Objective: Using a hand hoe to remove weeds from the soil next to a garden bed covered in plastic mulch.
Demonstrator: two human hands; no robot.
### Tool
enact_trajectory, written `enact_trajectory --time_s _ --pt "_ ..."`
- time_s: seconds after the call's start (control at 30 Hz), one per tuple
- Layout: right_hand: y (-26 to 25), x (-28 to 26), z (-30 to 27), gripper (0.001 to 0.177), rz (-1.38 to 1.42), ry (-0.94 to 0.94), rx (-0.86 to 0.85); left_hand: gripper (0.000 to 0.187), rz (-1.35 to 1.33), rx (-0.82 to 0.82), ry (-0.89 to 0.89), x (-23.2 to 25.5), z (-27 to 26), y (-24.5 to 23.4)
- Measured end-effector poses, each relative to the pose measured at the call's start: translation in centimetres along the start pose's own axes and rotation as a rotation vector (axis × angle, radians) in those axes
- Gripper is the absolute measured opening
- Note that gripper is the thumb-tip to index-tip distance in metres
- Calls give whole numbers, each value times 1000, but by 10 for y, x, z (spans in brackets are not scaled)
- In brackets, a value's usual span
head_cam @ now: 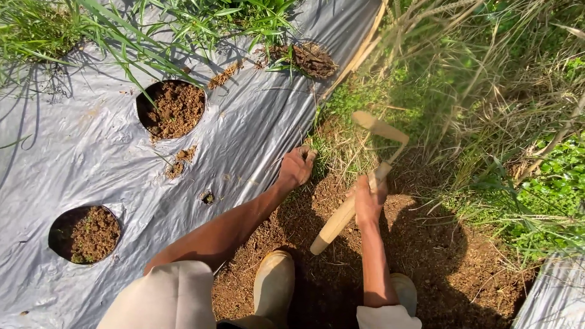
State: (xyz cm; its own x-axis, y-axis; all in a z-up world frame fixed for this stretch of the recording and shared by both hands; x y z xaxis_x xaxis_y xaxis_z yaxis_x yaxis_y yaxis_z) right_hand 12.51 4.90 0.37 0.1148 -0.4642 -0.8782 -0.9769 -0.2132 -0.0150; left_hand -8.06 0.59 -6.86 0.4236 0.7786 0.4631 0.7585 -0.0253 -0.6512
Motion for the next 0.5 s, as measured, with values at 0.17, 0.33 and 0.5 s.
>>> enact_trajectory --time_s 0.17,0.33,0.5 --pt "-28 46 2 63 -197 251 -163 39 13 -5 11 -1 -20 27" --pt "-41 4 0 57 -266 212 -74 39 18 -28 -7 7 -59 35" --pt "-48 7 9 10 -53 -40 -45 39 751 206 325 43 -81 -1"
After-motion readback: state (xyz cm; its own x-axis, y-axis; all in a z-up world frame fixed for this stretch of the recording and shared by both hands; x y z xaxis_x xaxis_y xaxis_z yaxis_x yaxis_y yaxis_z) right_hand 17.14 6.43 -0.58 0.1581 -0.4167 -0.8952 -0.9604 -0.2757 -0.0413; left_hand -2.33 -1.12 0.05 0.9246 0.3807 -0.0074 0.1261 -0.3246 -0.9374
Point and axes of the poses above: each hand's wrist, its own z-axis towards the middle knuckle, its own y-axis out of the palm, x = y × z, the point moved 5 cm from there along z, towards the middle knuckle, and after that the axes turned 13 degrees about z, right-handed, at the moved point
